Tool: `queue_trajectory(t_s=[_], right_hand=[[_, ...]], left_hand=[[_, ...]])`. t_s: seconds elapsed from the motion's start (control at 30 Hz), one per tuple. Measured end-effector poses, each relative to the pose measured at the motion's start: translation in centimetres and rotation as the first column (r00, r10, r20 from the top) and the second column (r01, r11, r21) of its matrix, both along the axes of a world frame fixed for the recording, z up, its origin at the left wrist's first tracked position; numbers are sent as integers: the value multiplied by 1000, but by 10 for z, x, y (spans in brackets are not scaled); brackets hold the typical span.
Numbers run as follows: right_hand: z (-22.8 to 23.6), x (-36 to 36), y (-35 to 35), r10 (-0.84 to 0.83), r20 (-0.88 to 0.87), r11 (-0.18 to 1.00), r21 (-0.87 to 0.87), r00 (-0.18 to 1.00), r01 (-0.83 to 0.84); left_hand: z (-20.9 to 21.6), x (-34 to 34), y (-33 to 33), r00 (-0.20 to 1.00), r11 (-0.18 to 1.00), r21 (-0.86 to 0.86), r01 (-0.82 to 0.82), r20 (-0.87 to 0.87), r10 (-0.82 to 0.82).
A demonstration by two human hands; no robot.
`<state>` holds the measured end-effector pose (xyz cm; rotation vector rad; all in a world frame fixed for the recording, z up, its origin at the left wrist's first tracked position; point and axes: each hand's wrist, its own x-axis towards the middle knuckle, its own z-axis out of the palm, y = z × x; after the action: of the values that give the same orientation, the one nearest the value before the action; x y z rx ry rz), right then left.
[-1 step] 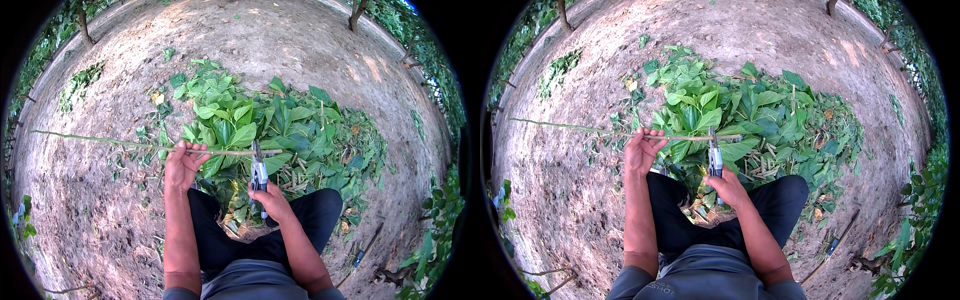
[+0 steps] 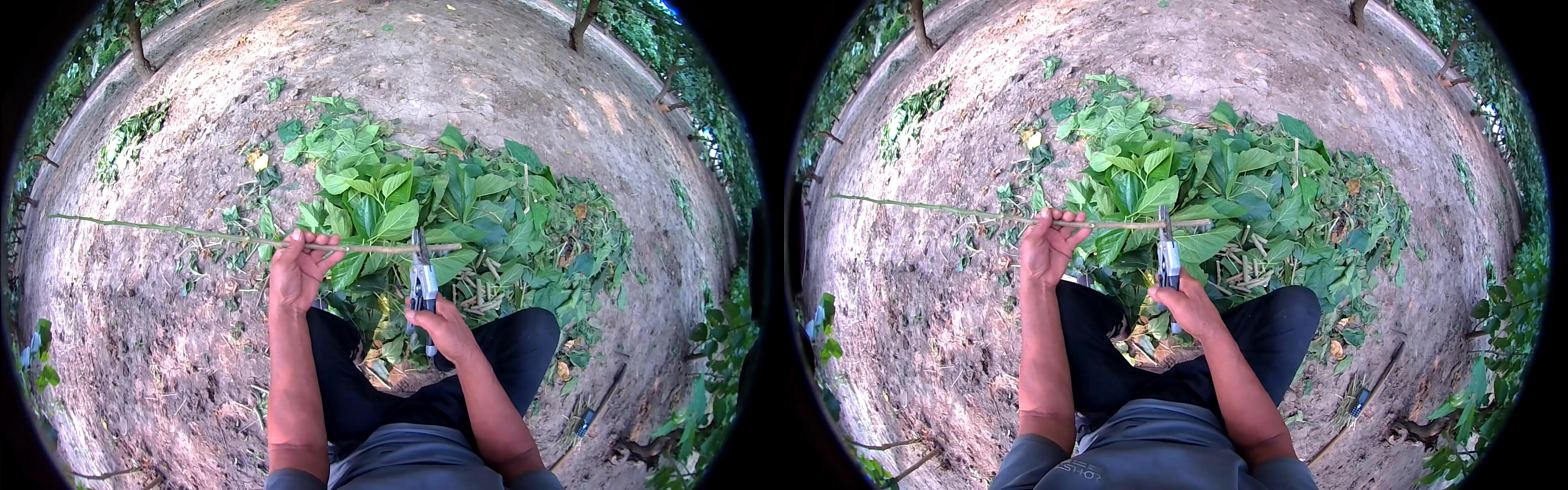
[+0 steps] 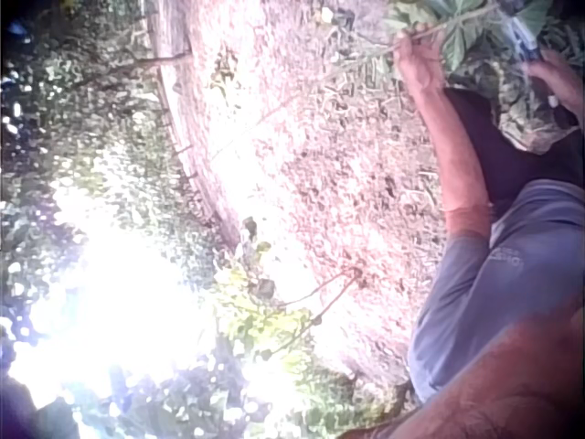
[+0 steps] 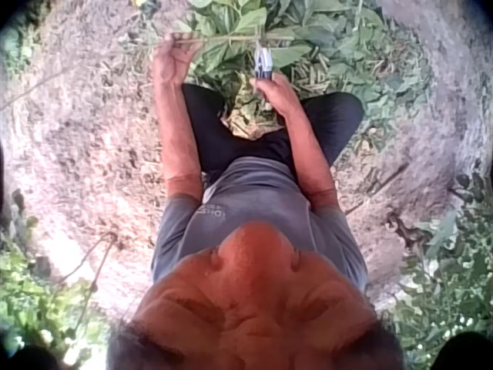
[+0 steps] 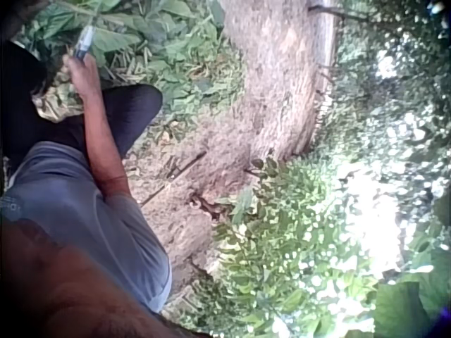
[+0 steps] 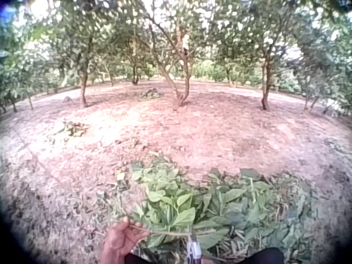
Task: The person sits on the ground and removes leaves from a plant stem by hand. Then, using pruning shears, the person strips remaining leaves and small branches from the stem, leaving a bare stick.
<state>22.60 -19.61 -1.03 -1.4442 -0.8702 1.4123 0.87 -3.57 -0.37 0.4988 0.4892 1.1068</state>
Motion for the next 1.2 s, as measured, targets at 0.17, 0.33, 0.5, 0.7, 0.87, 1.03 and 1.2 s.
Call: queue_trajectory(t_s=[0.17, 0.33, 0.5, 0.7, 0.87, 1.03, 1.2], right_hand=[[-2, -1, -1, -27, -5, 999, -23, 1000, 27], [-3, 0, -1, -28, 15, 999, -32, 999, 28], [-11, 6, 0, -25, -21, 997, -75, 999, 23], [-12, 0, -1, -92, -63, 994, -61, 994, 88], [-12, 1, -1, -148, -116, 988, -65, 982, 141], [-22, 19, -7, -203, -93, 976, -101, 975, 194], [-22, 27, -12, -229, -10, 970, -91, 973, 227]], left_hand=[[-3, 1, 0, 1000, 1000, 0, 17, -20, -17], [-4, 1, 0, 999, 1000, 10, 26, -27, -26], [-3, 2, -1, 999, 999, 21, 27, -32, -26], [-2, 3, -3, 997, 998, 40, 53, -64, -51], [-3, 2, -3, 998, 999, 36, 24, -56, -22], [-4, -2, 1, 994, 995, -27, -100, -48, 99], [-8, -2, 3, 985, 991, -49, -126, -126, 119]])
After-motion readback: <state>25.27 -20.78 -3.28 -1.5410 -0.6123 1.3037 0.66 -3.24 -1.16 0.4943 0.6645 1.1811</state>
